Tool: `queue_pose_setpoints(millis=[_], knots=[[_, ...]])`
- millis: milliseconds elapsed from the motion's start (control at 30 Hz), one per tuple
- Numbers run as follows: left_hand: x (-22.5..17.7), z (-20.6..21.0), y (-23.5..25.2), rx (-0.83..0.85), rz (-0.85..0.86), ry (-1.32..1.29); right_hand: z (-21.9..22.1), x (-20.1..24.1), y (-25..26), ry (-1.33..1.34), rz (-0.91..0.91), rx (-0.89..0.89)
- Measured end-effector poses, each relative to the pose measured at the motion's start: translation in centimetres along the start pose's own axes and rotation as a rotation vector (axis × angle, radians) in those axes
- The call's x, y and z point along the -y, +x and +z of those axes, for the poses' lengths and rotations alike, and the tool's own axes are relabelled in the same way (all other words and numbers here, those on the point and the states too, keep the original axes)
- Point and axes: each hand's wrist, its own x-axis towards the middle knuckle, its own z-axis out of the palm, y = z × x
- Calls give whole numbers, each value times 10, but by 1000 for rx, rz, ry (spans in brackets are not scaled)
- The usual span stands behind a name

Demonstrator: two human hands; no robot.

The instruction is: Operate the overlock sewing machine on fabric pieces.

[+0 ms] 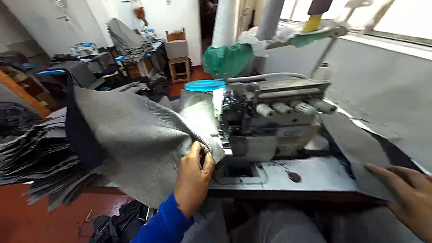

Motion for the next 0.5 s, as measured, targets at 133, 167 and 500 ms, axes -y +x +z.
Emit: queue_pose_setpoints(millis=[133, 167, 500], knots=[[14, -11, 13, -139, 470, 564, 8, -32, -4, 75, -68, -186], [13, -24, 24, -141, 574, 649, 5, -31, -3, 98, -56, -245], [-37, -64, 125, 764, 547, 930, 1, 207, 38, 896, 62, -808]])
